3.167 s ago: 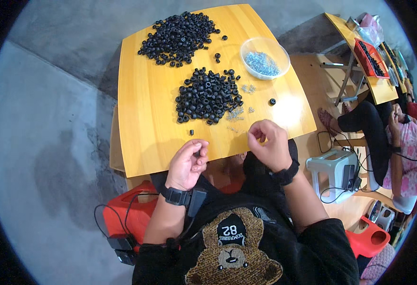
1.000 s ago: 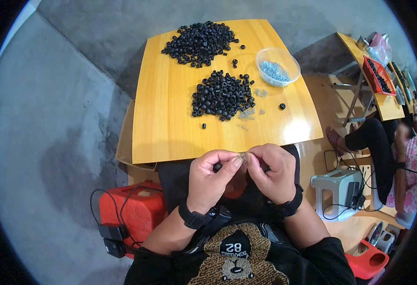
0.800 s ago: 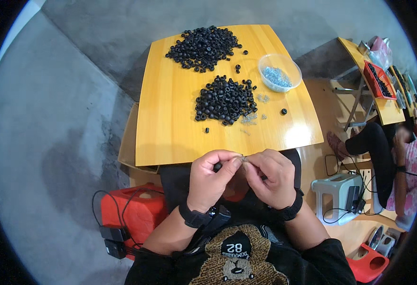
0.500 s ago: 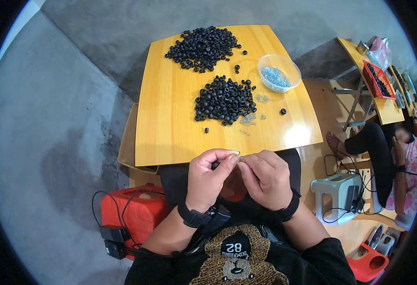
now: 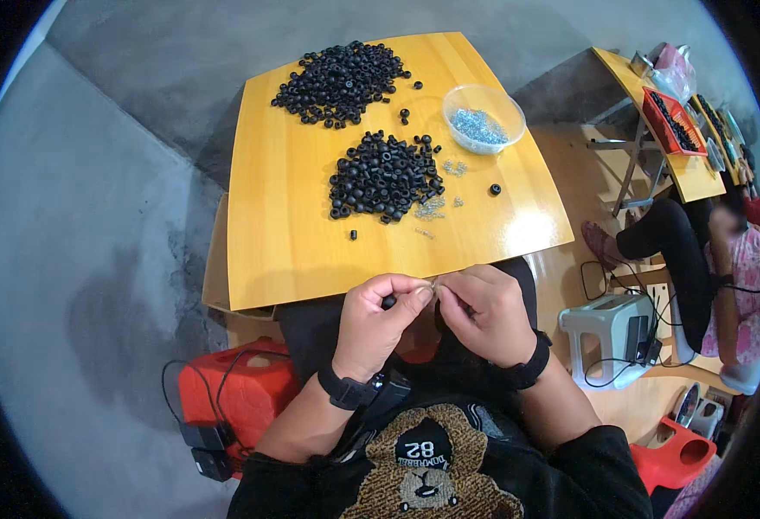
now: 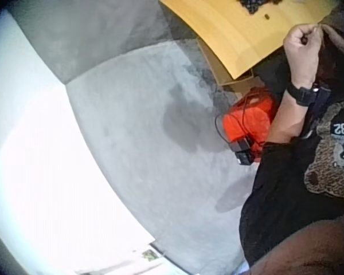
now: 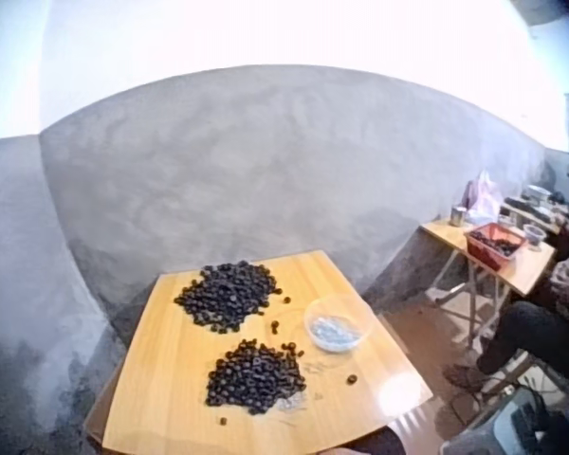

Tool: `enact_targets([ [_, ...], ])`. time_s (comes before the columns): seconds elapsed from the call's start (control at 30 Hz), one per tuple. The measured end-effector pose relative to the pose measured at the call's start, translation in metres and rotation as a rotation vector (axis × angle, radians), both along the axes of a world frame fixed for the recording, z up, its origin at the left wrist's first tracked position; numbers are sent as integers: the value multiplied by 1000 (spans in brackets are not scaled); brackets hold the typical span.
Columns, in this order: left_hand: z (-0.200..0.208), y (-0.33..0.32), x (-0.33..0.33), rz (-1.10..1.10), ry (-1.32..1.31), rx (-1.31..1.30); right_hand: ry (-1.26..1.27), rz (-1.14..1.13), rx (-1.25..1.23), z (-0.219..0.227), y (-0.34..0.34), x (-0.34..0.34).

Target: Assembling small black plastic and rubber components by hand.

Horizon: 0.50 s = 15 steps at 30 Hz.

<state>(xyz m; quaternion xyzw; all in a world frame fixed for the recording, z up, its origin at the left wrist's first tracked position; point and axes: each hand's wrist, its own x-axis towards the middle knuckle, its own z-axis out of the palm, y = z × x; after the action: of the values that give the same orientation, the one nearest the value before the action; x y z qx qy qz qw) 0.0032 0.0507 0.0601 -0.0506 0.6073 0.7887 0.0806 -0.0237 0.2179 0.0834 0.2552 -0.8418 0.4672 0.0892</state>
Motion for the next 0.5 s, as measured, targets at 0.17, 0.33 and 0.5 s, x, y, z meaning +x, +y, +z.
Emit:
enact_targets([
  [0.17, -6, 2, -10, -37, -118, 57, -65, -8, -38, -7, 3, -7],
  [0.33, -16, -14, -24, -18, -358, 295, 14, -191, 180, -32, 21, -42],
  [0.5, -29, -30, -30, 119, -438, 604, -27, -224, 338, -54, 30, -74],
])
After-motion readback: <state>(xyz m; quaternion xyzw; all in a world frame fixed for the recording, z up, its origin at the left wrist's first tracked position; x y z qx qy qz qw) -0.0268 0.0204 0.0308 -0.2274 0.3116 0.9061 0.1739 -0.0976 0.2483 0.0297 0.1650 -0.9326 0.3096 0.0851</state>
